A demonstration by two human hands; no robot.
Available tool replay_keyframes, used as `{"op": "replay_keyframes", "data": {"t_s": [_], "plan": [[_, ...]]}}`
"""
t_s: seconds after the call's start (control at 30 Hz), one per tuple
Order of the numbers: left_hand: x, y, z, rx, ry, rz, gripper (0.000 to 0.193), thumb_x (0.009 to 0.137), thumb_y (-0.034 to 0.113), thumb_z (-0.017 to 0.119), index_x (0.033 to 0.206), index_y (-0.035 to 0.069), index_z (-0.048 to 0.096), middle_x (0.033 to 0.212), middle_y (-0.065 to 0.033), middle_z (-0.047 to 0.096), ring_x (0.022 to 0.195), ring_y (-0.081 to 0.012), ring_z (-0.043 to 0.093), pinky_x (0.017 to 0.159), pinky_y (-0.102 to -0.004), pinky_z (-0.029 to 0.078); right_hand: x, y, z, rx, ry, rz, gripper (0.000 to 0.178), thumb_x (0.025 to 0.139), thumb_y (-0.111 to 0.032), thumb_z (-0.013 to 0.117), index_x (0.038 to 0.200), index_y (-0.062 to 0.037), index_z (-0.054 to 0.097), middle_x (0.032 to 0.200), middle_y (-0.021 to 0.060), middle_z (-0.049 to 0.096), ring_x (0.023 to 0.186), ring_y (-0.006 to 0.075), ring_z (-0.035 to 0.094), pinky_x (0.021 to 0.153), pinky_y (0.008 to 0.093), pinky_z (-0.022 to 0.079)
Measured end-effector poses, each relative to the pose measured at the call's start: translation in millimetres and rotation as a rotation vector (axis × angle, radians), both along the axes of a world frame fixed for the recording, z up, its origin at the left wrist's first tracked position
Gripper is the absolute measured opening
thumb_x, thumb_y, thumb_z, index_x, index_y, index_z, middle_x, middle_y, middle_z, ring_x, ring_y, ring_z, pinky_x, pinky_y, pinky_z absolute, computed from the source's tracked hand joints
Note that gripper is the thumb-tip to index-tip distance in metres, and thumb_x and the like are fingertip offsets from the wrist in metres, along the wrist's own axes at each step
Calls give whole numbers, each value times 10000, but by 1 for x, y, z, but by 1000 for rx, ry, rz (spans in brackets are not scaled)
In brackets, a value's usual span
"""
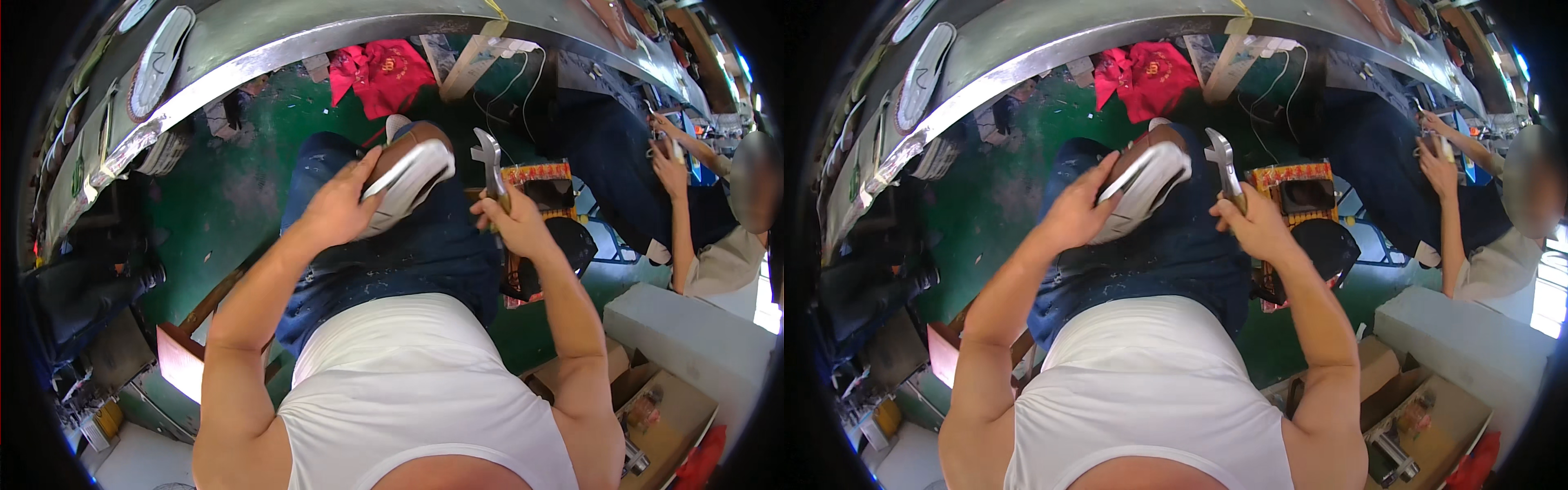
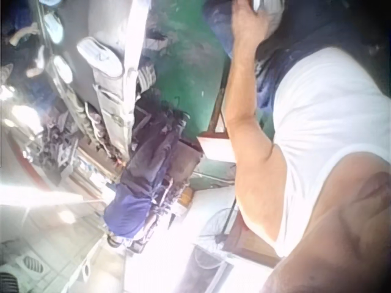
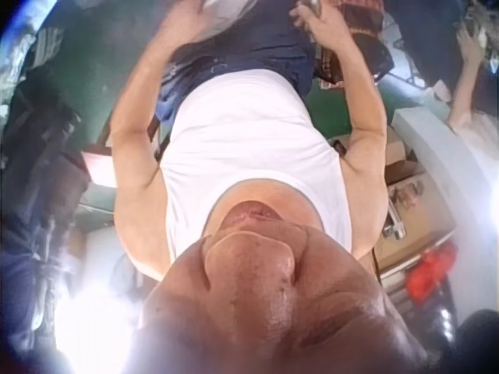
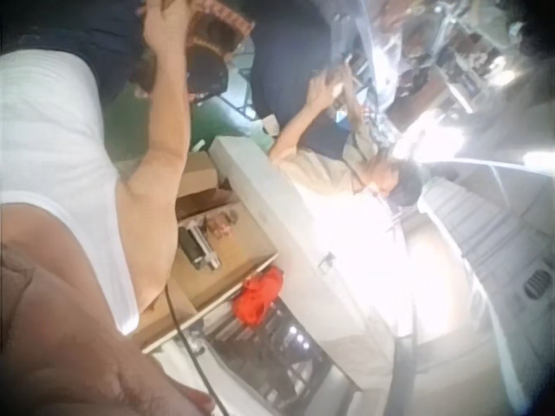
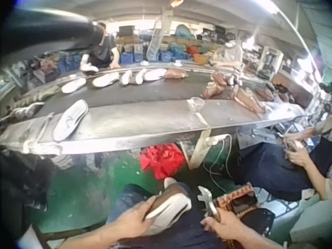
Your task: Manually lasting shoes by pulling the upper over the last and trimming excess material using pliers and a knife.
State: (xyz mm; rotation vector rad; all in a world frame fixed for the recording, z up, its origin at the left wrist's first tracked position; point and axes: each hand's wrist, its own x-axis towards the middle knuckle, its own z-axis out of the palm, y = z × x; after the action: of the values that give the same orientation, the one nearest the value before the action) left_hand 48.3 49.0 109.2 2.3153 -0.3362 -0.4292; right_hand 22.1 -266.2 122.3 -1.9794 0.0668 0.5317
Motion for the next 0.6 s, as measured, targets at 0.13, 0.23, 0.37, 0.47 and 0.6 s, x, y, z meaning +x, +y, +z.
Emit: {"op": "replay_keyframes", "data": {"t_s": [0.13, 0.23, 0.37, 0.47, 0.6], "plan": [[-12, 24, 3, 267, -389, -214, 835, 739, 105, 697, 1489, 25, 338, 1445, -231, 438, 1312, -401, 452, 1068, -450, 369, 10, -4, 38, -263, -12, 243, 293, 936, -217, 594, 1121, 9, 585, 882, 143, 702, 770, 289, 683, 736, 366, 519], [-29, 35, -32, 348, -503, -336, 966, 600, 10, 692, 1470, -68, 282, 1488, -240, 380, 1373, -369, 395, 1095, -499, 306, 20, 5, 32, -342, -85, 489, 289, 915, -197, 593, 1128, -2, 590, 866, 196, 676, 800, 398, 653, 747, 422, 511], [-47, 39, -42, 258, -454, -239, 977, 580, -5, 699, 1468, -57, 295, 1500, -241, 368, 1382, -365, 388, 1100, -506, 296, 44, 36, 33, -319, 88, 748, 259, 899, -188, 594, 1069, 8, 599, 842, 212, 656, 770, 362, 658, 732, 430, 514], [-49, 40, -51, 291, -554, -229, 992, 575, 6, 721, 1468, -59, 293, 1514, -238, 354, 1394, -368, 375, 1107, -509, 287, 63, 40, 22, -279, 378, 819, 247, 903, -208, 599, 1018, 10, 614, 817, 175, 653, 709, 229, 666, 613, 369, 531], [-54, 40, -50, 289, -555, -214, 985, 598, 36, 744, 1467, -60, 290, 1519, -229, 352, 1382, -362, 393, 1105, -507, 296, 84, 56, 30, -60, 719, 672, 295, 884, -154, 620, 1086, 62, 611, 953, 157, 668, 791, 234, 672, 705, 351, 553]]}}
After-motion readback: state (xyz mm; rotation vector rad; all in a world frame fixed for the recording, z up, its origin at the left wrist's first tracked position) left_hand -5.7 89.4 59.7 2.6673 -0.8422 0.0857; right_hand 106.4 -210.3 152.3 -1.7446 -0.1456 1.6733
